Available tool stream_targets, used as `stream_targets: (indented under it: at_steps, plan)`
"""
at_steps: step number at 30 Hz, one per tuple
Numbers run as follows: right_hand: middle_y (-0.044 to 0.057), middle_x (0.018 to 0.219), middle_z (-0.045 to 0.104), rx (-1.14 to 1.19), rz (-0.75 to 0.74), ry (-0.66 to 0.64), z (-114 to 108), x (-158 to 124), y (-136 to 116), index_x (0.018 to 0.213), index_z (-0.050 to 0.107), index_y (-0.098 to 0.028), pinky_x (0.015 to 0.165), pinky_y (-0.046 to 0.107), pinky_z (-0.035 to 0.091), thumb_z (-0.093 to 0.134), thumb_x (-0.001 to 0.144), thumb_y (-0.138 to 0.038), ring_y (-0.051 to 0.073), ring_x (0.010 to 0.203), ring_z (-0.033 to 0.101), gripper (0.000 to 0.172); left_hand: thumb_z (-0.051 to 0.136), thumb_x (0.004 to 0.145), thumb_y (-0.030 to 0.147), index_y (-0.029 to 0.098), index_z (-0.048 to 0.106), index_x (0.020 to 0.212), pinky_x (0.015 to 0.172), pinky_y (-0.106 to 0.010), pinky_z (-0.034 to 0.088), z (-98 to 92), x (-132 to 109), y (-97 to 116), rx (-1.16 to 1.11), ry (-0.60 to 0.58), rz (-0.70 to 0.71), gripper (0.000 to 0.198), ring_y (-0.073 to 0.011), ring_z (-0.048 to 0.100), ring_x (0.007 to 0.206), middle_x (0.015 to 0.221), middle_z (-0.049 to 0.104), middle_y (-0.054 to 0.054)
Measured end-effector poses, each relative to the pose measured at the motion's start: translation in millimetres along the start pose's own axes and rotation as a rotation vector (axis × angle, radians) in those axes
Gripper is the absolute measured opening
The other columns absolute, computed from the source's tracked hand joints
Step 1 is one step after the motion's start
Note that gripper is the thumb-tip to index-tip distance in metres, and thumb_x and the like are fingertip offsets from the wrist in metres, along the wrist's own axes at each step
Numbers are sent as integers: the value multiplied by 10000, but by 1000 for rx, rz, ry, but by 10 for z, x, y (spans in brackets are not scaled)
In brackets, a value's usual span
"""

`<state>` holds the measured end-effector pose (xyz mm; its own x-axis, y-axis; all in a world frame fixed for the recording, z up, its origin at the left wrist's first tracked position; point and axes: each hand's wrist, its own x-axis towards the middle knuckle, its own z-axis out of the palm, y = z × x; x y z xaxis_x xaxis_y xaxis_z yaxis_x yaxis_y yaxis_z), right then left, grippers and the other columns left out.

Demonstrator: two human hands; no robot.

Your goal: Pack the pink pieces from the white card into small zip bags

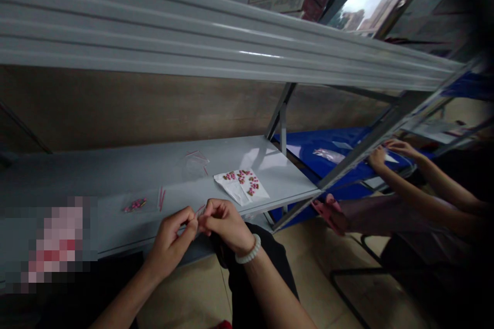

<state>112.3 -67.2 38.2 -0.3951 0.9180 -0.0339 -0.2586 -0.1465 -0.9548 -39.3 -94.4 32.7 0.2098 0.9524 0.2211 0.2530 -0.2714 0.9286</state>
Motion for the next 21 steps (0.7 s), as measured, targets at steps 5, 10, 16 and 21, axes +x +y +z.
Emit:
stream_targets:
  at_steps: [5, 10, 16, 21]
  plan:
    - [-43, 566, 512, -417, -104, 242, -3, 30, 23, 615, 451, -198, 457, 194, 325, 598, 633, -148, 88, 515, 464, 157, 416, 878, 221, 207, 338, 622, 566, -259, 333, -95, 22, 24, 360, 161, 164, 267, -127, 418, 581, 591, 377, 32]
    - [-48, 618, 513, -376, -137, 209, -37, 40, 21, 713, 416, -210, 453, 184, 333, 562, 654, -148, 90, 538, 483, 169, 622, 757, 299, 194, 490, 987, 851, -400, 445, -128, 52, 59, 560, 120, 437, 286, -256, 560, 975, 993, 595, -92]
    - [-48, 660, 524, -329, -113, 38, -123, 14, 33, 743, 416, -207, 454, 180, 328, 621, 698, -200, 73, 525, 465, 210, 672, 754, 289, 223, 303, 1376, 1105, -533, 278, -112, 92, -22, 682, -10, 476, 726, -265, 567, 1115, 1215, 594, -109]
    - [-52, 623, 545, -334, -123, 87, -165, 16, 73, 747, 400, -210, 502, 192, 366, 666, 693, -211, 82, 543, 481, 272, 691, 727, 262, 230, 410, 1292, 1062, -516, 350, -42, 71, -54, 698, 24, 447, 632, -260, 590, 1031, 1104, 624, -80]
